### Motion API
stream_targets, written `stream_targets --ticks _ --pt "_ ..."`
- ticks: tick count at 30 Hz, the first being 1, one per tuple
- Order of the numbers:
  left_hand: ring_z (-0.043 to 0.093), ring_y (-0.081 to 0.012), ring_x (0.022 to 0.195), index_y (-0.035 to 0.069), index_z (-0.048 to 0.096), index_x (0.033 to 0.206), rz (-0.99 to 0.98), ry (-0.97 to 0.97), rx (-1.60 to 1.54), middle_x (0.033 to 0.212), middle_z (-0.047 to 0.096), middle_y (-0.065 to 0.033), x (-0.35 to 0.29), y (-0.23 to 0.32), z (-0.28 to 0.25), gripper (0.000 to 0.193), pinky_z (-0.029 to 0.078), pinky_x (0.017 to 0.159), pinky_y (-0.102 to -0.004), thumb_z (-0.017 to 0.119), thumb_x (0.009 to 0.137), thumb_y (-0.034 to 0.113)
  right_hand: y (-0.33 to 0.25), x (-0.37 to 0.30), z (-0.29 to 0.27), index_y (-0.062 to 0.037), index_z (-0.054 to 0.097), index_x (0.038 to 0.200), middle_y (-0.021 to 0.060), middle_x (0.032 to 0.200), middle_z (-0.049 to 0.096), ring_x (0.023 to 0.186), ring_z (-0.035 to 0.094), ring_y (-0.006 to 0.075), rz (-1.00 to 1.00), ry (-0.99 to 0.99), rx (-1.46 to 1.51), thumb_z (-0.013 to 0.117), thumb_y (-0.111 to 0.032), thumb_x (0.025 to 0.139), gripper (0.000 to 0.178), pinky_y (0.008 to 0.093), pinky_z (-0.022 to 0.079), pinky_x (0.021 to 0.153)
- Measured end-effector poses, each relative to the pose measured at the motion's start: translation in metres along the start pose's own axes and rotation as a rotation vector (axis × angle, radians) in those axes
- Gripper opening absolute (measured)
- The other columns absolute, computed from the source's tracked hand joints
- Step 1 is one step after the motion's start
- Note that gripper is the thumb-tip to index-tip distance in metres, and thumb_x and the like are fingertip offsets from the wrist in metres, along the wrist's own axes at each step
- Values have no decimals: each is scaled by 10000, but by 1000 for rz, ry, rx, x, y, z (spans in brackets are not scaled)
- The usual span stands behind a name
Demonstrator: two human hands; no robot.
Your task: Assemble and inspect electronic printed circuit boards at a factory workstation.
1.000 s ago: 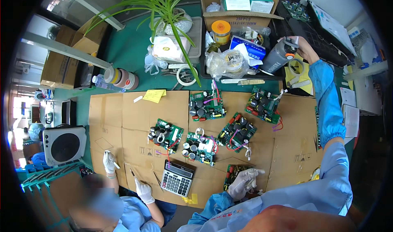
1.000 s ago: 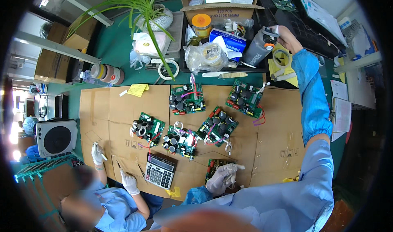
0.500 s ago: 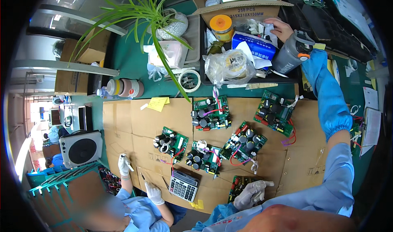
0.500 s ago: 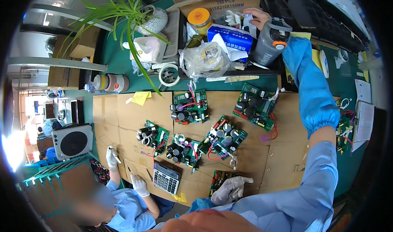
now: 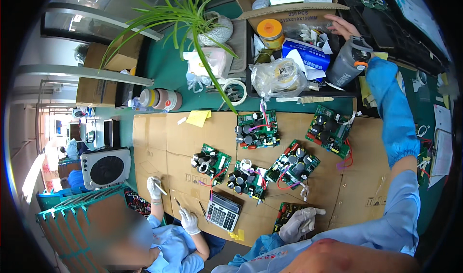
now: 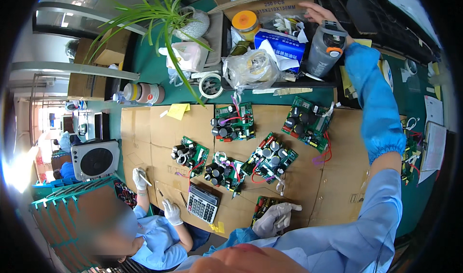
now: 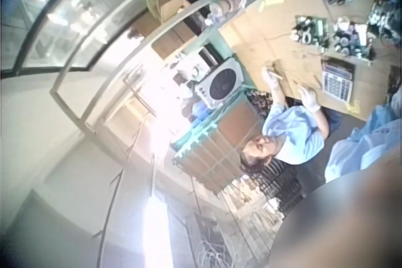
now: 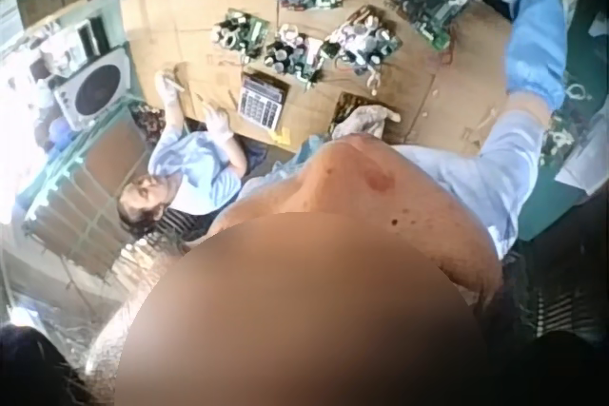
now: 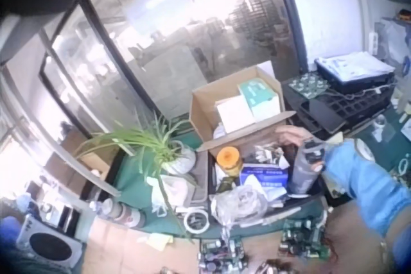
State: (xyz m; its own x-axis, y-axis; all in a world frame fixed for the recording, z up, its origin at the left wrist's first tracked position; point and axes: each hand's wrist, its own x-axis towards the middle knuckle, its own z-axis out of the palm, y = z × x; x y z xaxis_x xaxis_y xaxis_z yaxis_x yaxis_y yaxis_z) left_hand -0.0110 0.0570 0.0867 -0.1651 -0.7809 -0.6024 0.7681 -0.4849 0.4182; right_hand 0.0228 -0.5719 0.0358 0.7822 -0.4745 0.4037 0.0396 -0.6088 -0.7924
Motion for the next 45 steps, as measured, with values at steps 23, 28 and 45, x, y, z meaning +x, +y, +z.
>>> stream_targets --ticks 23,28,45 --pt "410 -42 559 156 644 1189 229 57 -258 671 450 80 -139 -96 39 355 343 461 -231 576 979 434 -454 -501 222 16 539 1322 82 1220 624 1071 631 208 1208 -406 1053 496 -158 1024 349 331 531 888" --pt "416 -40 515 123 643 1209 281 358 -353 632 488 58 -180 -96 24 373 351 448 -228 527 997 407 -453 -505 270 51 509 1316 170 1196 638 1091 647 255 1156 -805 1127 394 -304 1070 447 393 571 875" --pt "440 -130 474 15 554 1251 1060 185 -686 613 454 -11 -156 -247 -22 390 387 424 -291 492 997 305 -476 -543 246 18 609 1098 88 1068 670 1035 620 159 378 -788 613 493 -210 1048 260 322 497 929"
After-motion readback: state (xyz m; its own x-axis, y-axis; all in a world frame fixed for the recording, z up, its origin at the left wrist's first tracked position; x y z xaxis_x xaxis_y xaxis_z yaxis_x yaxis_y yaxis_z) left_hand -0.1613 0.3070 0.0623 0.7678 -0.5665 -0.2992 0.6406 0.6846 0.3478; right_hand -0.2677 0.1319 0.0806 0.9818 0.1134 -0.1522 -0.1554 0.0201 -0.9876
